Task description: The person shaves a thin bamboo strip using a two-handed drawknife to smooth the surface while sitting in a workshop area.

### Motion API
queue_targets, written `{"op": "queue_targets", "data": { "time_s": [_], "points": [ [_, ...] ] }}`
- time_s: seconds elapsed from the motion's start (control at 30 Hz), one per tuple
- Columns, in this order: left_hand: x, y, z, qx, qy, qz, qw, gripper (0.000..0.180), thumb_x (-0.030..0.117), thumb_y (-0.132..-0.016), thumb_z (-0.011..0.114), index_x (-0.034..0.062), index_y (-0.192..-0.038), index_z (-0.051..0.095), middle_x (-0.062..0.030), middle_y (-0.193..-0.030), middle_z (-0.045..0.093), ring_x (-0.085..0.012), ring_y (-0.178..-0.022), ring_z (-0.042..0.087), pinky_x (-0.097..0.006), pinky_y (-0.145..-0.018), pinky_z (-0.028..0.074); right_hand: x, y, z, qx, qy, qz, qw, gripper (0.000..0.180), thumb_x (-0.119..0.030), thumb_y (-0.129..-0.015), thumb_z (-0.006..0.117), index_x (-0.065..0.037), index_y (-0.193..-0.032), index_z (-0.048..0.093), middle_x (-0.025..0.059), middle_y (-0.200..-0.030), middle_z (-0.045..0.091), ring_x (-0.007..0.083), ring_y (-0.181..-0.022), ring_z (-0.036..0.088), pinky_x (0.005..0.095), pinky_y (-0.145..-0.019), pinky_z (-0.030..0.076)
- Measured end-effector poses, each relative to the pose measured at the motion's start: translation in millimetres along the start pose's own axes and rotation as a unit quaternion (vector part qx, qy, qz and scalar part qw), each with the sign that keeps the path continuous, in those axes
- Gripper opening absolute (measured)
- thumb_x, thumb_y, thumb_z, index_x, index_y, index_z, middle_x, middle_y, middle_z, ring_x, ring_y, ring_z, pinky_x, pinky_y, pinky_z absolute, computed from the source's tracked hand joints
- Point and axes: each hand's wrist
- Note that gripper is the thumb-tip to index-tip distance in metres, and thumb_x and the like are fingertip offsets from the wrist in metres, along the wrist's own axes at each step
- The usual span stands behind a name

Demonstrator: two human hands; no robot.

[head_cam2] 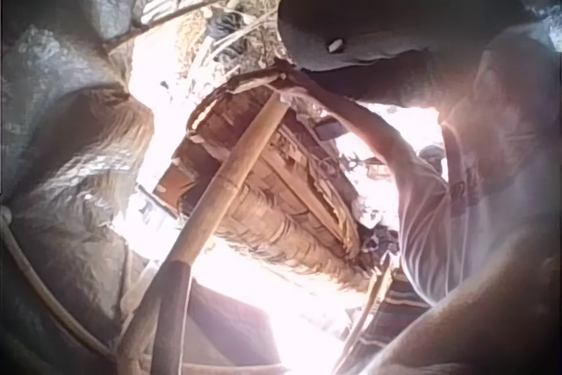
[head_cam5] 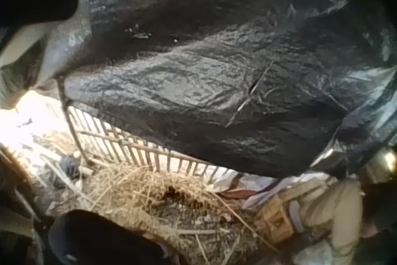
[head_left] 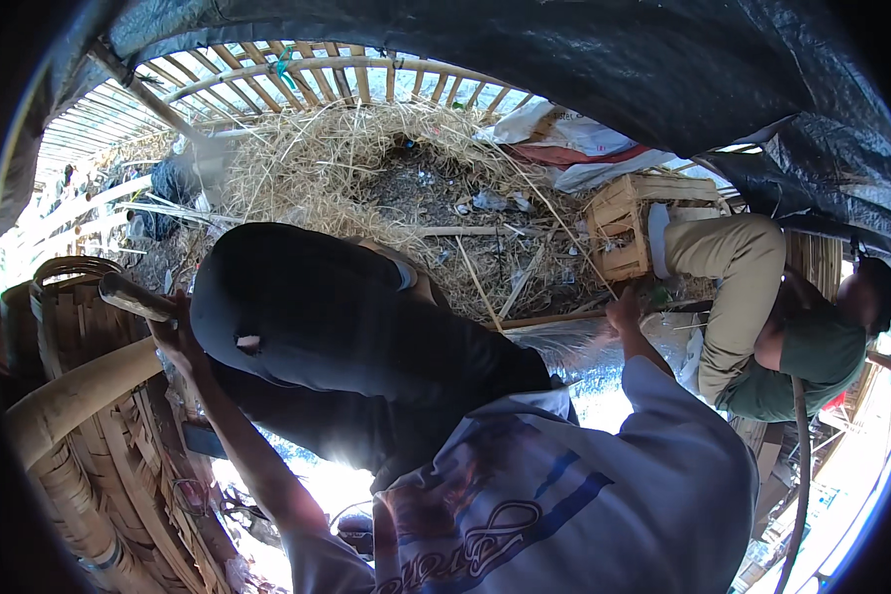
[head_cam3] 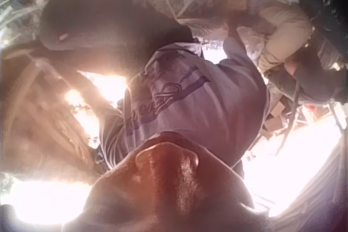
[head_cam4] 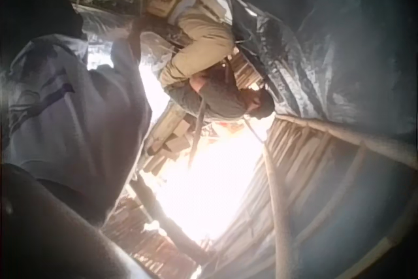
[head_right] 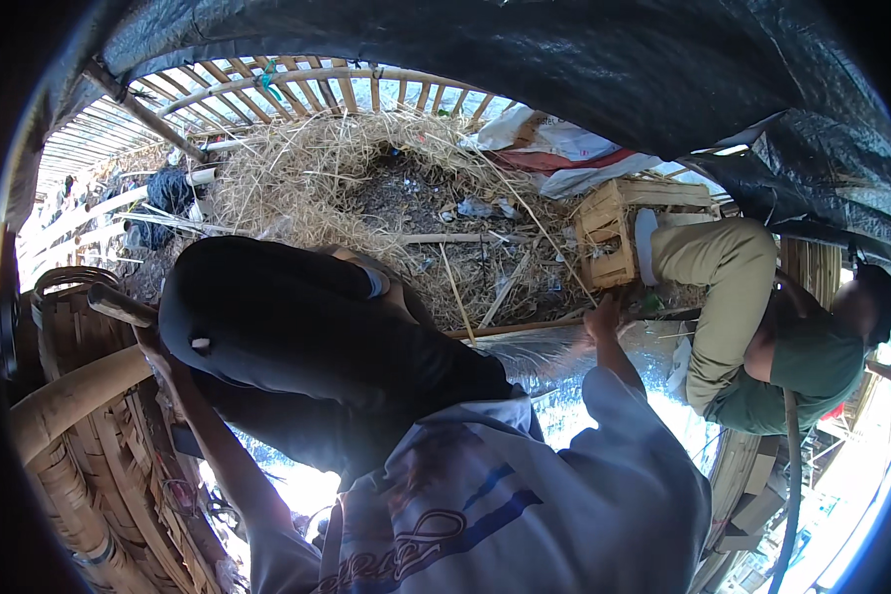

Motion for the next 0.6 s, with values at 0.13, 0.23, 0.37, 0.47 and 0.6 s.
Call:
{"op": "queue_targets", "data": {
  "time_s": [0.13, 0.23, 0.37, 0.47, 0.6],
  "points": [
    [0.8, 5.0, 1.7, 0.005, -0.044, 0.005, 0.999, 0.022, 0.016, -0.086, 0.069, 0.0004, -0.094, 0.056, -0.0058, -0.086, 0.058, -0.0141, -0.08, 0.053, -0.03, -0.074, 0.045, -69.9, 2.2, 8.5, -0.068, 0.01, -0.053, 0.996, 0.063, -0.026, -0.072, 0.071, -0.001, -0.125, 0.047, 0.0253, -0.12, 0.054, 0.0403, -0.112, 0.052, 0.0471, -0.093, 0.045],
    [9.2, 13.4, -3.6, 0.016, -0.076, 0.013, 0.997, 0.023, 0.018, -0.086, 0.07, 0.0004, -0.093, 0.057, -0.0054, -0.083, 0.058, -0.0143, -0.077, 0.054, -0.03, -0.073, 0.045, -139.4, 12.8, 12.0, -0.103, 0.02, -0.076, 0.992, 0.058, -0.027, -0.072, 0.071, -0.002, -0.12, 0.051, 0.0239, -0.117, 0.056, 0.0378, -0.109, 0.055, 0.047, -0.091, 0.046],
    [29.0, 13.0, 29.8, 0.008, -0.086, -0.015, 0.996, 0.022, 0.018, -0.085, 0.07, 0.0008, -0.09, 0.058, -0.0051, -0.08, 0.058, -0.0142, -0.074, 0.054, -0.03, -0.071, 0.046, -149.6, -8.7, 41.0, -0.088, -0.094, -0.121, 0.984, 0.038, -0.028, -0.077, 0.068, -0.003, -0.104, 0.059, 0.0173, -0.097, 0.064, 0.0287, -0.092, 0.063, 0.0417, -0.078, 0.051],
    [33.5, 22.3, 5.3, 0.014, -0.08, 0.001, 0.997, 0.022, 0.018, -0.085, 0.071, 0.0011, -0.089, 0.058, -0.0054, -0.079, 0.059, -0.0137, -0.072, 0.053, -0.03, -0.069, 0.046, -226.3, 30.1, -18.6, -0.3, -0.329, -0.1, 0.89, 0.024, -0.024, -0.084, 0.065, -0.003, -0.094, 0.061, 0.008, -0.077, 0.063, 0.018, -0.072, 0.063, 0.0332, -0.064, 0.05],
    [21.2, 18.2, 8.7, 0.022, -0.064, 0.001, 0.998, 0.021, 0.018, -0.084, 0.072, 0.0015, -0.089, 0.059, -0.0054, -0.078, 0.059, -0.0134, -0.072, 0.054, -0.029, -0.068, 0.045, -256.5, 57.2, -88.0, -0.332, -0.504, -0.073, 0.794, 0.017, -0.021, -0.087, 0.062, -0.004, -0.092, 0.062, 0.0028, -0.069, 0.061, 0.0111, -0.061, 0.058, 0.0264, -0.056, 0.047]
  ]
}}
Point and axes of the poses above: each hand's wrist, its own y-axis away from the middle knuckle, its own z-axis out of the palm, x = y × z
